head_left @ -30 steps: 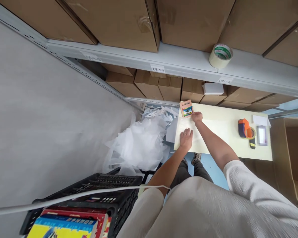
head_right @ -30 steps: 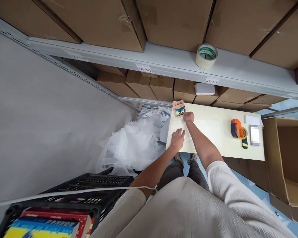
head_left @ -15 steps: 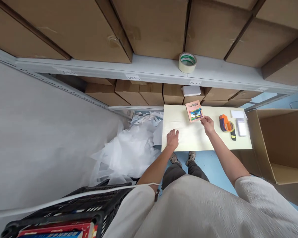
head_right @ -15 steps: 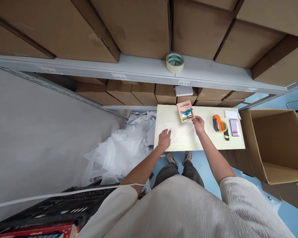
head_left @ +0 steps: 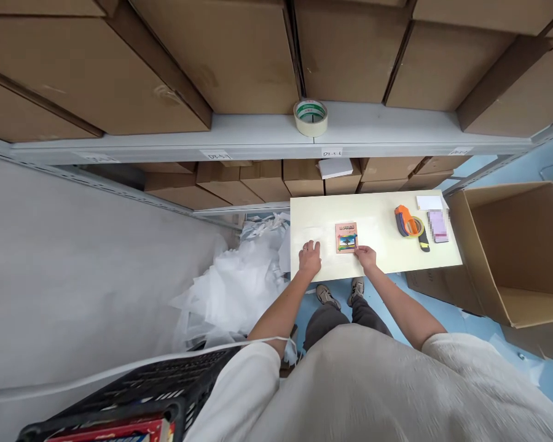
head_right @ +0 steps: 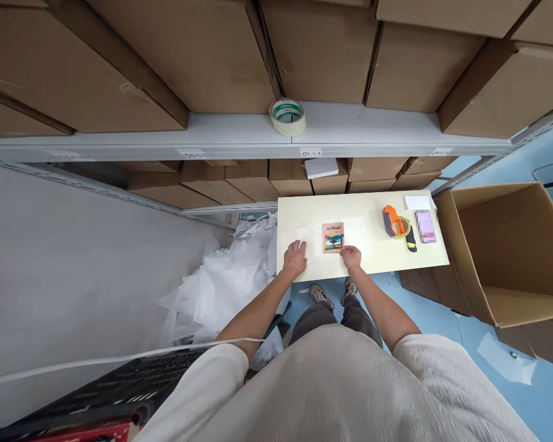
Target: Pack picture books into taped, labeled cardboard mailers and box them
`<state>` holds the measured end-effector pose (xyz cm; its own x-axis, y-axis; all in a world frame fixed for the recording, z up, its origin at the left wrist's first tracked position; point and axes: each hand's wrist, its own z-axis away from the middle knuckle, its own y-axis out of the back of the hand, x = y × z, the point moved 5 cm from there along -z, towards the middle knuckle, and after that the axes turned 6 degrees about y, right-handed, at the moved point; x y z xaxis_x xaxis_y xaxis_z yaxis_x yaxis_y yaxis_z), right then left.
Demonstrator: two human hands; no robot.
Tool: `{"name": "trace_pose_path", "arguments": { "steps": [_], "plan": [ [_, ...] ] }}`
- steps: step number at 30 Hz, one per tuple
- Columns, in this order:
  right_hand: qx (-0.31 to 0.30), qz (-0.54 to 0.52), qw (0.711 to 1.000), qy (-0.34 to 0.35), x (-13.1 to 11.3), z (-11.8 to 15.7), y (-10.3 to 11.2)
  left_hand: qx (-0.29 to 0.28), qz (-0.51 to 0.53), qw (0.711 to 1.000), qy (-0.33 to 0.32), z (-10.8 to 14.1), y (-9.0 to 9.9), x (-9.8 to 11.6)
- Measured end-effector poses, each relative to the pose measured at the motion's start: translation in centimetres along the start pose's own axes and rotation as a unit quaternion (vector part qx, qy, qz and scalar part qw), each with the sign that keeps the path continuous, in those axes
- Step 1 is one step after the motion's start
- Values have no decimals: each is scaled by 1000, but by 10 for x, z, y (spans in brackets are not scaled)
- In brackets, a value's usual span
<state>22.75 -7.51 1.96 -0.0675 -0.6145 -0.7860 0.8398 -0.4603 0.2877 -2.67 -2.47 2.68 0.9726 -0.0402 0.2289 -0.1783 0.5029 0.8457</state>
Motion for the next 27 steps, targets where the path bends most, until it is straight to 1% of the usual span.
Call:
{"name": "trace_pose_path", "arguments": {
  "steps": [2,4,6,7,10,12,14,17,22,25,27],
  "plan": [
    [5,59,998,17,3,-3,6,7,0,1000,7,2,2,3],
    [-4,111,993,44,2,-8,15,27,2,1000,6,5,5,10],
    [-10,148,986,75,-2,-15,24,42,14,999,-14,8,8,24],
    [-5,167,982,92,-6,-20,29,41,26,998,-30,9,7,33],
    [33,243,961,126,-19,-33,45,-9,76,995,-71,9,-1,63],
    [55,304,943,121,-27,-42,52,-30,92,992,-75,8,-8,80],
    [60,352,929,98,-30,-50,55,-46,81,994,-63,8,-16,91],
    [61,384,919,67,-30,-59,57,-70,48,995,-49,10,-25,98],
    [67,403,912,42,-27,-68,57,-108,31,992,-49,15,-32,99],
    [46,409,910,46,-29,-71,57,-125,27,991,-43,15,-32,98],
    [21,391,919,47,-30,-71,56,-135,24,990,-40,14,-32,98]
  ]
}}
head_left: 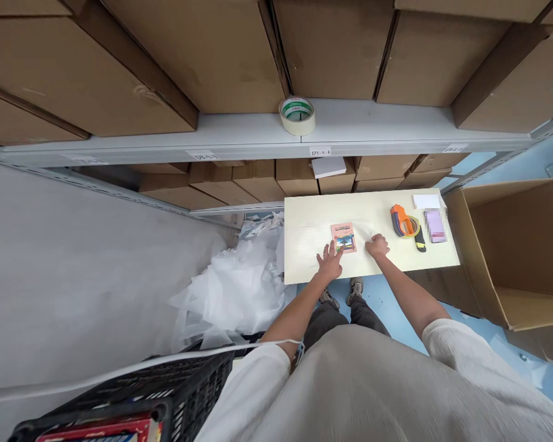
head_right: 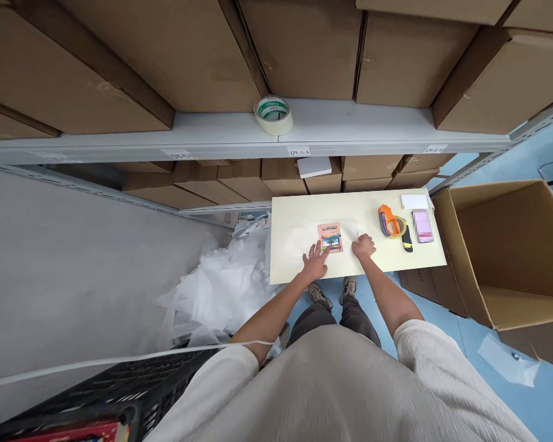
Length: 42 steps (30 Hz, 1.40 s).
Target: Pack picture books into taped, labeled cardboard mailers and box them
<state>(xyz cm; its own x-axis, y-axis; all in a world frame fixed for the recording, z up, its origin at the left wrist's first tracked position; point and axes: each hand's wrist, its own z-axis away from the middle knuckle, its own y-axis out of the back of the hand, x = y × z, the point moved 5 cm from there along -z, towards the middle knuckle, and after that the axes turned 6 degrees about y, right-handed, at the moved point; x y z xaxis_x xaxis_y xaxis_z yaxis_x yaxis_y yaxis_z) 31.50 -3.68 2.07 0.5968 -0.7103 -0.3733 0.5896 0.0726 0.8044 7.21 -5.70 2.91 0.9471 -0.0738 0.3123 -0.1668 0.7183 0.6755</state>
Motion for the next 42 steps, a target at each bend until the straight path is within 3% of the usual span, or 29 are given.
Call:
{"name": "trace_pose_path", "arguments": {
  "steps": [5,12,16,21,25,29,36,42],
  "plan": [
    [-15,-76,997,28,-12,6,-1,-15,2,1000,8,0,2,5],
    [-82,-35,979,184,-55,28,-23,3,29,1000,3,0,7,6],
    [-134,-39,964,226,-66,38,-36,33,53,998,-4,1,12,-1],
    [-139,-77,960,231,-62,39,-36,79,46,996,-22,0,19,3],
    [-130,-91,964,213,-55,34,-31,73,27,996,-39,-4,19,13],
    [-31,-88,984,149,-45,24,-20,64,-3,997,-41,-5,18,17],
    [-63,-119,990,49,-39,9,-29,57,1,997,-55,-3,19,12],
    [-58,-99,989,92,-51,8,-27,63,52,996,-47,-4,24,5]
  ]
}}
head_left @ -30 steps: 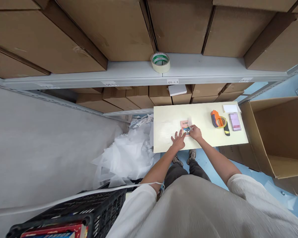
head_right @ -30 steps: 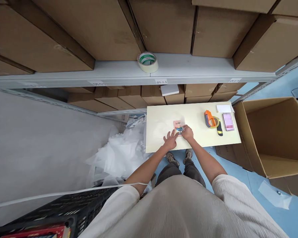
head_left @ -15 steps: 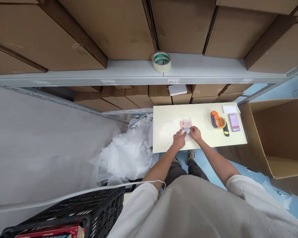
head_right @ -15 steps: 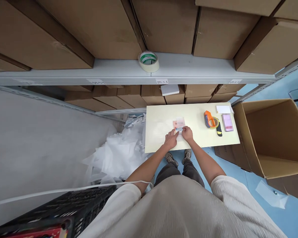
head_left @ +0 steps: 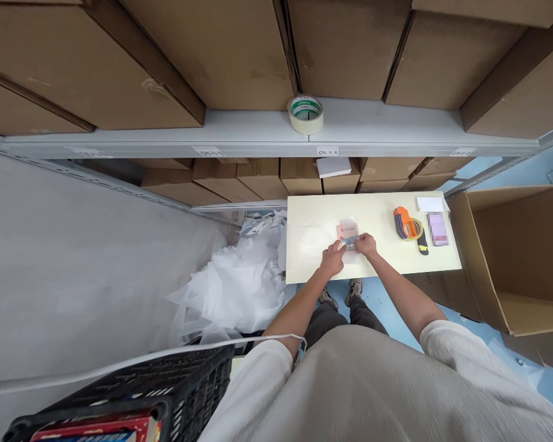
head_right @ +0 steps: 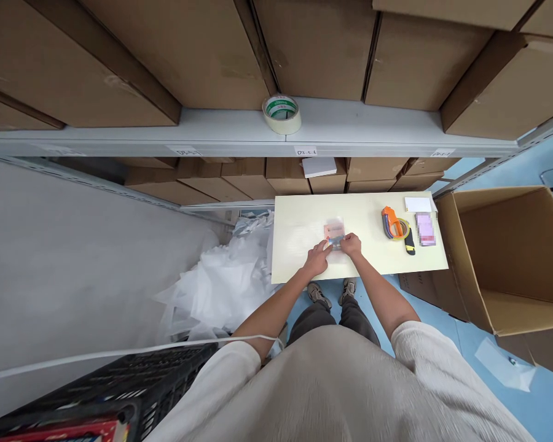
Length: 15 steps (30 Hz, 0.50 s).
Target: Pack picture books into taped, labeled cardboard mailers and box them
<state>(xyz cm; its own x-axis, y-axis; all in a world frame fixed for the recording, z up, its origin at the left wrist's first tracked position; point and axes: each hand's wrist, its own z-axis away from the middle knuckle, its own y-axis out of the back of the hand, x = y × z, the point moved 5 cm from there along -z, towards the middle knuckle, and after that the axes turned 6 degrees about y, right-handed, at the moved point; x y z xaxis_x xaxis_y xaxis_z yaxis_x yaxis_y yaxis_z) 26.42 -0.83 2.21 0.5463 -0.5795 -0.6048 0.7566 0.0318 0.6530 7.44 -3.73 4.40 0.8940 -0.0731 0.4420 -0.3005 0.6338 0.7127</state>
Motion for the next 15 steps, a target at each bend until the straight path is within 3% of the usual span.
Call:
{"name": "trace_pose_path", "arguments": {
  "steps": [5,9,12,15],
  "plan": [
    [14,35,998,48,-20,14,4,93,181,979,18,-10,15,7],
    [4,5,996,88,-38,30,-2,71,326,939,87,-17,20,5],
    [-47,-81,988,123,-49,40,-14,83,366,918,125,-14,28,-8],
    [-149,-175,965,124,-55,45,-33,97,363,915,148,-10,36,-29]
  ]
}}
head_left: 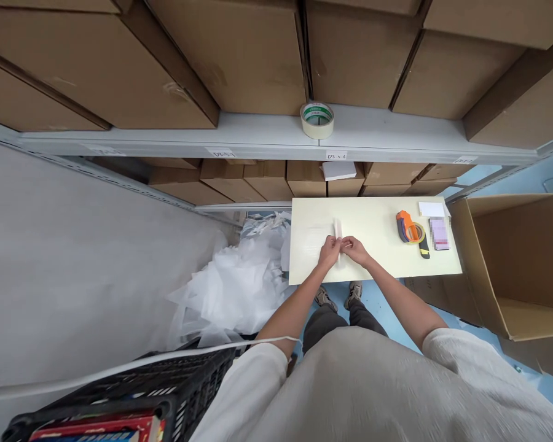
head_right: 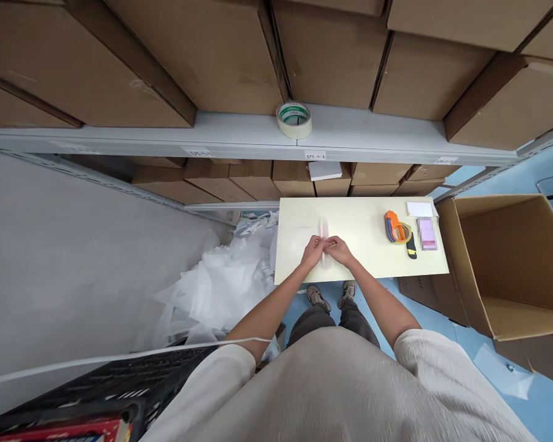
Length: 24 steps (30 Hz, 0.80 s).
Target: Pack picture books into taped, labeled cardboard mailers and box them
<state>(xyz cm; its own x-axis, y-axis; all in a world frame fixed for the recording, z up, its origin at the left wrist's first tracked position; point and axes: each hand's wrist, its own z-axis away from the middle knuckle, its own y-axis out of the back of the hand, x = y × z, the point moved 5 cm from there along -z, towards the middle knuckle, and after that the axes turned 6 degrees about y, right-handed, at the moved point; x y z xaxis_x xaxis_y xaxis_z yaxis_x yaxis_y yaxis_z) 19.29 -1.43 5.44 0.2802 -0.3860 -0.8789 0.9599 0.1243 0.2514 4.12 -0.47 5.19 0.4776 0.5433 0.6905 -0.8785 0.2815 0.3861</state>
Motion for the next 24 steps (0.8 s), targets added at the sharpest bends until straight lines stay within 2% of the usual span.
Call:
{"name": "trace_pose_path", "arguments": {
  "steps": [2,3,6,8,11,15,21,24],
  "plan": [
    [-32,-33,999,-16,5,-2,-9,16,-29,999,5,-5,14,-8],
    [-25,-28,999,-23,8,-4,-10,27,-46,999,5,-8,20,-12],
    [52,38,997,-45,19,-10,-7,64,-85,994,6,-20,35,-20],
    [79,76,992,-65,26,-12,-6,67,-96,993,20,-28,38,-25],
    [85,83,989,-84,34,-13,-7,67,-93,992,54,-32,38,-32],
    [93,87,987,-94,38,-13,-7,119,-110,986,48,-25,37,-39],
    [104,91,985,-107,41,-15,-10,62,-100,993,-4,-14,22,-42],
    [118,60,984,-119,46,-15,-1,39,-63,997,-16,-12,12,-37]
  ]
}}
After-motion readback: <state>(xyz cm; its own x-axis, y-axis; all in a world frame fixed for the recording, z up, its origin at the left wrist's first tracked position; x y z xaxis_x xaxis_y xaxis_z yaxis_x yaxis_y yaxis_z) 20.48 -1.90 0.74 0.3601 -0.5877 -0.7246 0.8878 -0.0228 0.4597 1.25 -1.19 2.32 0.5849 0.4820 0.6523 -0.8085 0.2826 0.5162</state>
